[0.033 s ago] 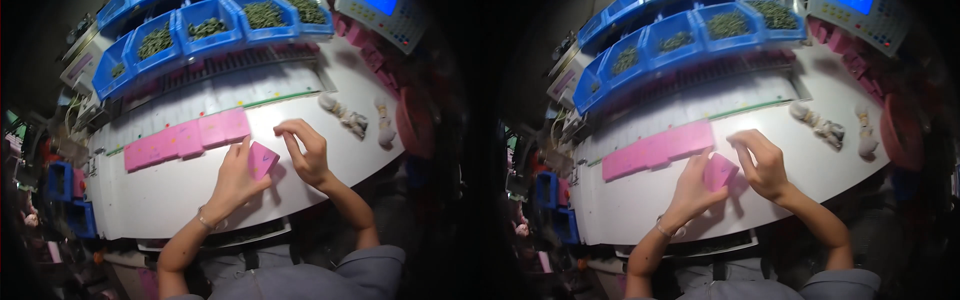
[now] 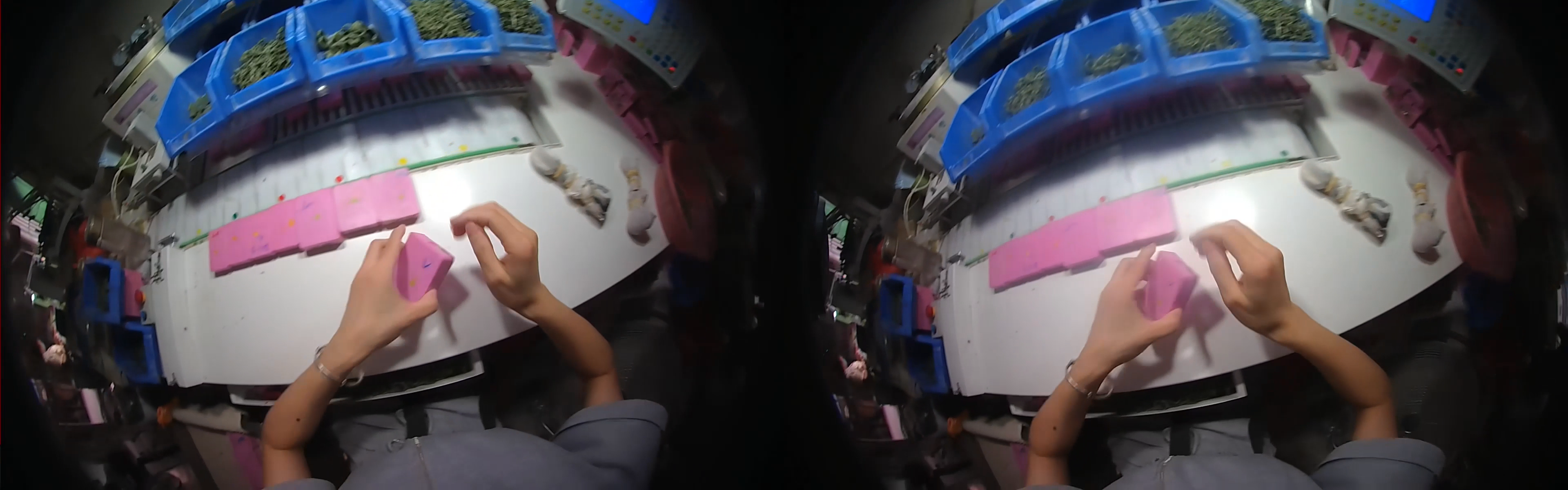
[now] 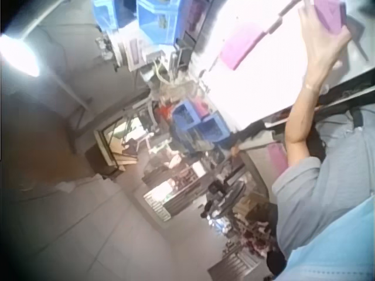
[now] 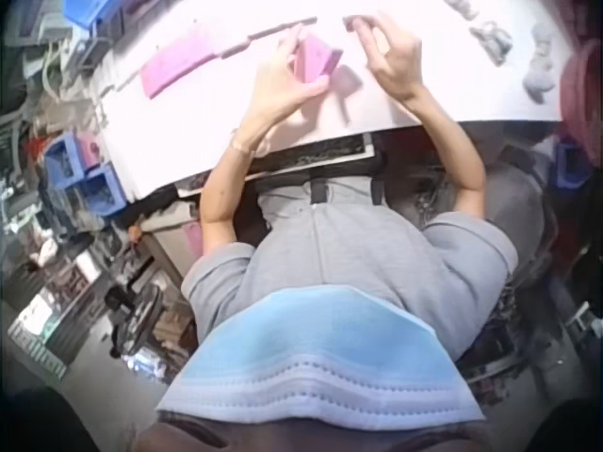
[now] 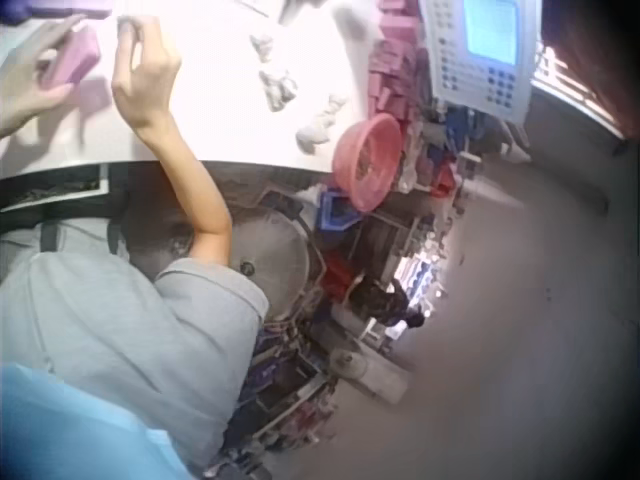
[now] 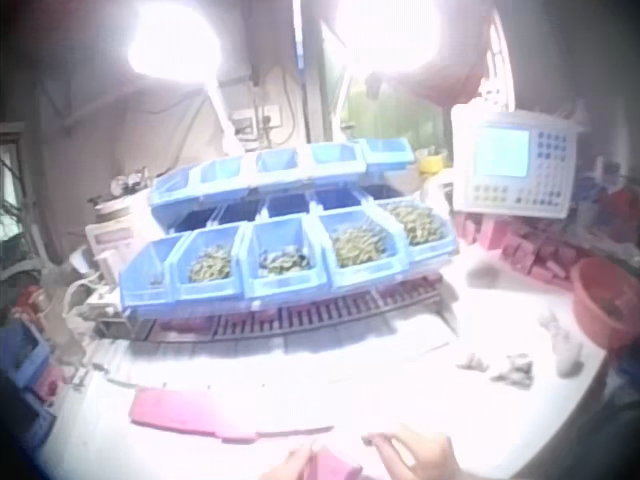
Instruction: The person assembles small green plastic components into pink rectangular molds. They repeatedly pick up parts, insert them into the molds, and wipe the molds with a cloth. The person also briefly handles a smartphone and adjusts the molds on the table.
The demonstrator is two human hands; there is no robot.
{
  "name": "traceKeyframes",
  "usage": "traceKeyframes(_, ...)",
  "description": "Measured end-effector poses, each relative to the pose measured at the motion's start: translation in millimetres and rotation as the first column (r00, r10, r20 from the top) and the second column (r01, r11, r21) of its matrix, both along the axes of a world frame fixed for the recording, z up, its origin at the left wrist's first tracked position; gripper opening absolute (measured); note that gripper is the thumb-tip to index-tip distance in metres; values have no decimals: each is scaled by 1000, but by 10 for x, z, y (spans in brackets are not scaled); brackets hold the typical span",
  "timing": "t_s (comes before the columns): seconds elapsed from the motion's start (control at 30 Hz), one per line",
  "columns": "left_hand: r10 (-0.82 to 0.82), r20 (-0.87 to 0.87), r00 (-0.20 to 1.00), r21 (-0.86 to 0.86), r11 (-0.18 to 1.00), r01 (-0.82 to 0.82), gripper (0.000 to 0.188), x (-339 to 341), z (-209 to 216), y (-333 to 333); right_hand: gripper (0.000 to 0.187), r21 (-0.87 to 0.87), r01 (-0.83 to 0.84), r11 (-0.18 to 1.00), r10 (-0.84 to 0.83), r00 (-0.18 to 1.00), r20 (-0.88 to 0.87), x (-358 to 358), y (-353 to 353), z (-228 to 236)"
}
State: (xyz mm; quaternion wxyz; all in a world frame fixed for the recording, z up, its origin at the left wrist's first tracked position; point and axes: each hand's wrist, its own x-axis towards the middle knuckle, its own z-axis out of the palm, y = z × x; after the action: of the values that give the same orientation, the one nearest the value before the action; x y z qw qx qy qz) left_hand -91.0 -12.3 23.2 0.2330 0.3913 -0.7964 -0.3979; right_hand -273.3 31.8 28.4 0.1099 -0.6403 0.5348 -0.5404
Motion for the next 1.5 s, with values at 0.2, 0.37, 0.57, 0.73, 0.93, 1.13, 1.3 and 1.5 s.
traceKeyframes(0.2,129,-204,971,33,992,-125,77,704,54,262,31,393,-485,781,358,864,354,697,112,-104)
traceKeyframes(0.37,189,-229,955,50,982,-183,81,956,-95,389,41,563,-511,650,467,853,235,1033,4,-118)
traceKeyframes(0.57,75,-129,989,-12,997,-77,86,955,24,428,27,561,-632,535,529,768,361,1028,-19,-122)
traceKeyframes(0.73,77,-225,971,-65,994,-94,74,953,-37,377,23,497,-685,533,531,728,434,1030,-13,-158)
traceKeyframes(0.93,177,-148,973,-109,975,-194,61,884,-70,366,14,430,-653,623,565,756,330,1049,9,-239)
traceKeyframes(1.13,223,-122,967,-121,964,-238,55,815,4,382,16,342,-624,702,567,781,262,1089,4,-287)
traceKeyframes(1.3,232,-67,970,-207,948,-241,51,796,-5,411,16,333,-627,704,569,779,264,1106,10,-286)
traceKeyframes(1.5,277,-64,959,-230,931,-284,49,787,-21,409,17,297,-627,720,559,778,288,1117,19,-328)
